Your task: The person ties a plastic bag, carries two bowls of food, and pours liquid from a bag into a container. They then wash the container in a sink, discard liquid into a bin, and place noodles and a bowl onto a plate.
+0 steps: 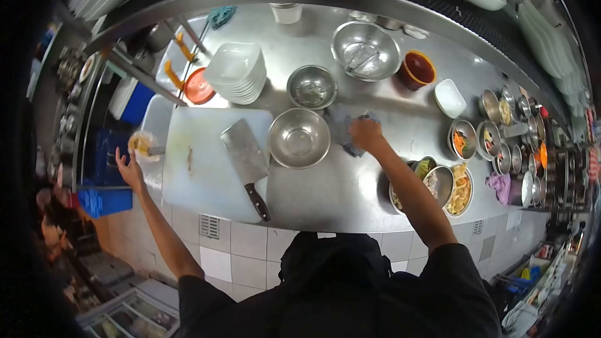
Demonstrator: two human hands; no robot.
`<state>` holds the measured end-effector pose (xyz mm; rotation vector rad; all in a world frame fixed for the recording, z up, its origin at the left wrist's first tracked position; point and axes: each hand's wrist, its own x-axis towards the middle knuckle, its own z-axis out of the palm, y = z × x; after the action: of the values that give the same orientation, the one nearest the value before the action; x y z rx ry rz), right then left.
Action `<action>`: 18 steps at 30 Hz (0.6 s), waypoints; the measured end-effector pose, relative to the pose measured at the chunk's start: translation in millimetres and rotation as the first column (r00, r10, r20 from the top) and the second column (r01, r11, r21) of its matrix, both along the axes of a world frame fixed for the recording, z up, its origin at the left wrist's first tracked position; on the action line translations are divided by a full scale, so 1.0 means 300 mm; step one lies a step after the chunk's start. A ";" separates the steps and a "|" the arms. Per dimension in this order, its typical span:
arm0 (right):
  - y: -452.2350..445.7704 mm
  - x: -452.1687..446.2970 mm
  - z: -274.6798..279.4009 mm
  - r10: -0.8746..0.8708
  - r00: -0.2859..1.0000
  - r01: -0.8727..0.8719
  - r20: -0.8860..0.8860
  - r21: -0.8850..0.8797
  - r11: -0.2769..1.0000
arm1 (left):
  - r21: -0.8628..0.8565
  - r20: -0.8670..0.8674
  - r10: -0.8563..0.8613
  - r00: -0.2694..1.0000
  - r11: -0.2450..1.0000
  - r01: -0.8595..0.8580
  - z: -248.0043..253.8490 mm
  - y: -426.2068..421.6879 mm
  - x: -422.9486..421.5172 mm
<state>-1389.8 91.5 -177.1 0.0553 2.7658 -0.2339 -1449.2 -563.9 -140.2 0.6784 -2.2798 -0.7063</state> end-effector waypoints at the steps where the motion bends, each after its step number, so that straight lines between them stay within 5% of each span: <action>1: 0.004 -0.042 0.041 0.039 0.978 -0.065 0.206 0.117 0.991 | -0.013 -0.097 -0.088 0.991 0.996 0.087 0.017 0.081 0.003; 3: 0.044 -0.146 -0.102 0.049 0.908 -0.042 -0.415 0.025 0.999 | 0.068 -0.278 -0.317 0.907 0.935 0.348 0.021 0.293 0.039; 5: -0.025 -0.283 -0.012 -0.319 0.942 0.332 0.102 -0.402 0.853 | 0.121 -0.266 -0.582 0.768 0.771 0.626 0.011 0.560 0.087; 7: -0.019 -0.344 -0.132 -0.403 0.904 0.396 0.145 -0.642 0.657 | 0.335 0.044 -0.812 0.581 0.560 0.758 -0.057 0.781 0.127; 8: -0.043 -0.333 -0.120 -0.413 0.899 0.404 0.147 -0.642 0.651 | 0.466 0.384 -0.797 0.466 0.603 0.648 -0.012 0.903 0.168; 10: -0.097 -0.275 -0.035 -0.498 0.796 0.168 -0.344 -0.665 0.728 | 0.404 0.596 -0.709 0.376 0.670 0.623 -0.003 1.061 0.225; 11: -0.095 -0.228 0.020 -0.514 0.785 0.178 -0.346 -0.669 0.722 | 0.399 0.597 -0.714 0.366 0.660 0.637 -0.026 1.089 0.223; 13: -0.081 -0.056 0.134 -0.377 0.631 0.088 -0.678 -0.421 0.903 | 0.337 0.540 -0.700 0.467 0.688 0.642 -0.144 1.151 0.239; 14: -0.075 0.064 0.204 -0.490 0.643 0.148 -0.589 -0.532 0.833 | 0.337 0.538 -0.725 0.430 0.652 0.679 -0.235 1.159 0.232; 16: -0.050 0.303 0.321 -0.698 0.611 0.297 -0.374 -0.708 0.640 | 0.361 0.350 -0.759 0.550 0.651 0.668 -0.383 1.150 0.171; 18: 0.026 0.561 0.365 -0.835 0.538 0.373 -0.113 -0.856 0.356 | 0.540 0.289 -0.812 0.506 0.575 0.614 -0.197 1.213 0.192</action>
<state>-1221.3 99.2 -67.6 1.0498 2.6903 -1.9058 -1391.7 -200.1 -199.2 -0.0500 -2.9918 -1.5620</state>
